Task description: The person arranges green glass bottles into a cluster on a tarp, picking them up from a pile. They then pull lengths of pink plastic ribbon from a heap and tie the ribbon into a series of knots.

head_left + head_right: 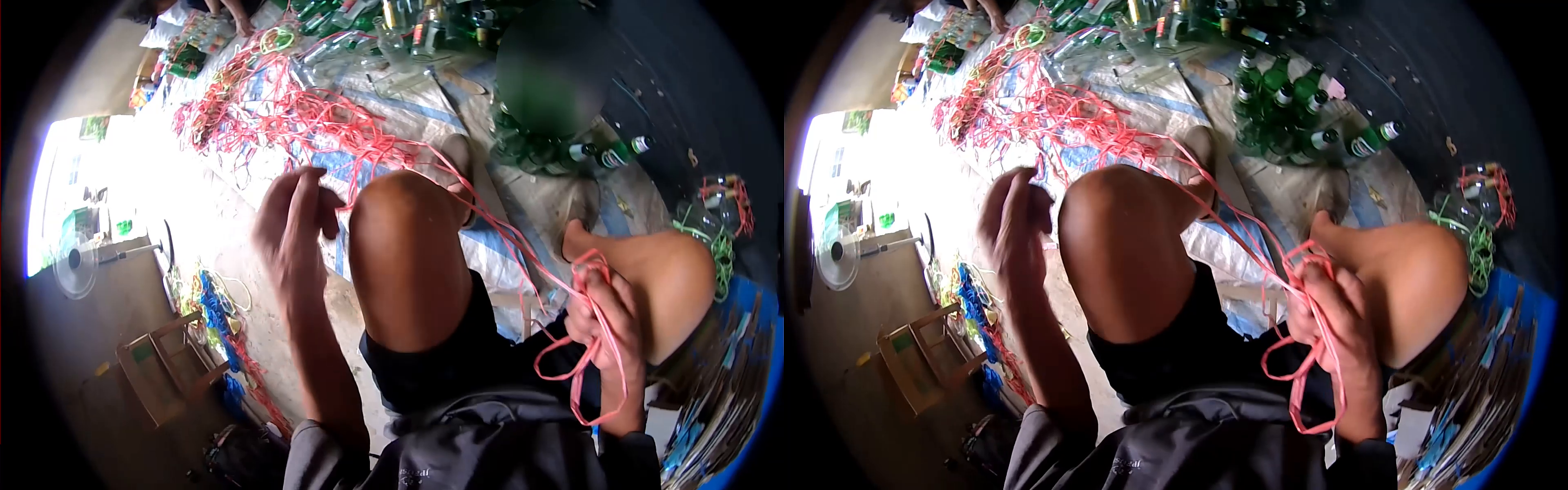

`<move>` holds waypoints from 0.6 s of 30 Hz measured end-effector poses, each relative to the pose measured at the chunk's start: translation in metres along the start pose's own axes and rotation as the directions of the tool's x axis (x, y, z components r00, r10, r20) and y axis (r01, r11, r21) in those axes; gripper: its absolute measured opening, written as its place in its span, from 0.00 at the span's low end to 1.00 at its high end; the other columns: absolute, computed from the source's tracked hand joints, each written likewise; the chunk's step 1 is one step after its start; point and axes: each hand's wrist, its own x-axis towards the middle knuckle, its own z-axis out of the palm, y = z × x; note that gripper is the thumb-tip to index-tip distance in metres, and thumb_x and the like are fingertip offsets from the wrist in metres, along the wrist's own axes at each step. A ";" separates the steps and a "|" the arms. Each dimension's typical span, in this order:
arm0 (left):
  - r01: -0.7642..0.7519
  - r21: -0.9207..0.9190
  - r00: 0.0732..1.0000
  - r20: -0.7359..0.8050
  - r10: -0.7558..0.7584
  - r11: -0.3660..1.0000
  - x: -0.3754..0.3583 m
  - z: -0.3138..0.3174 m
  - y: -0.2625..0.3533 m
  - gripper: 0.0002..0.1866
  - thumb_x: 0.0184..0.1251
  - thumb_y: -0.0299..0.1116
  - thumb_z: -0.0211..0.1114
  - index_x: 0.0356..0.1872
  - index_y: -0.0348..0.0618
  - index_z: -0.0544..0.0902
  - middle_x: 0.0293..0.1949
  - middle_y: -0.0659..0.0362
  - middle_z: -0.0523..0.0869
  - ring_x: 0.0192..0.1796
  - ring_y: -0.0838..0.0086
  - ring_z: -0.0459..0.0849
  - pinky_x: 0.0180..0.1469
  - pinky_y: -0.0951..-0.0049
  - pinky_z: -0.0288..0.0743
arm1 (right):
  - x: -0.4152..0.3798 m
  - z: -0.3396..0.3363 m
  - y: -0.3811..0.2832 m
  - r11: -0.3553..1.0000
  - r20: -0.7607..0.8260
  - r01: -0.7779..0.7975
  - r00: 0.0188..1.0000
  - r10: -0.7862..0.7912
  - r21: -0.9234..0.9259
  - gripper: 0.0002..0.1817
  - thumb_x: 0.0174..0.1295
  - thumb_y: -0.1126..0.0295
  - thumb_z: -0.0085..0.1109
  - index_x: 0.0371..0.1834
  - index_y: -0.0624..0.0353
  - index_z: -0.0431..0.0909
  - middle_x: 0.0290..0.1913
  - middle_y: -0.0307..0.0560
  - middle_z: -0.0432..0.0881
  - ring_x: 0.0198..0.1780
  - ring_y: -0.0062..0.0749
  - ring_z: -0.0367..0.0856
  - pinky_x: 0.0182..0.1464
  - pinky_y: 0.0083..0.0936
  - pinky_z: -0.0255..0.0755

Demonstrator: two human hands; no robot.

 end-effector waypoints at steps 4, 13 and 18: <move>0.049 0.200 0.991 0.113 -0.073 0.979 0.087 -0.008 -0.159 0.15 0.75 0.27 0.69 0.59 0.42 0.85 0.43 0.58 0.90 0.30 0.78 0.83 0.37 0.76 0.79 | 0.009 0.001 -0.026 0.996 0.000 0.021 1.000 -0.021 -0.083 0.12 0.82 0.59 0.56 0.45 0.57 0.76 0.23 0.31 0.69 0.17 0.12 0.61 0.20 0.17 0.51; -0.270 0.783 0.960 0.260 0.101 0.560 0.135 0.043 -0.288 0.38 0.59 0.30 0.80 0.72 0.60 0.76 0.72 0.51 0.76 0.66 0.50 0.84 0.57 0.52 0.84 | 0.035 0.000 -0.053 0.977 -0.044 0.012 0.999 -0.022 -0.214 0.12 0.83 0.60 0.52 0.47 0.57 0.75 0.25 0.34 0.69 0.17 0.15 0.60 0.18 0.21 0.51; -0.296 0.777 0.953 0.283 0.111 0.556 0.161 0.040 -0.327 0.16 0.68 0.29 0.71 0.55 0.51 0.88 0.58 0.51 0.87 0.56 0.51 0.88 0.55 0.54 0.83 | 0.050 -0.010 -0.060 0.973 -0.009 0.018 1.000 -0.020 -0.228 0.12 0.84 0.60 0.49 0.48 0.57 0.74 0.27 0.36 0.70 0.17 0.18 0.60 0.17 0.24 0.51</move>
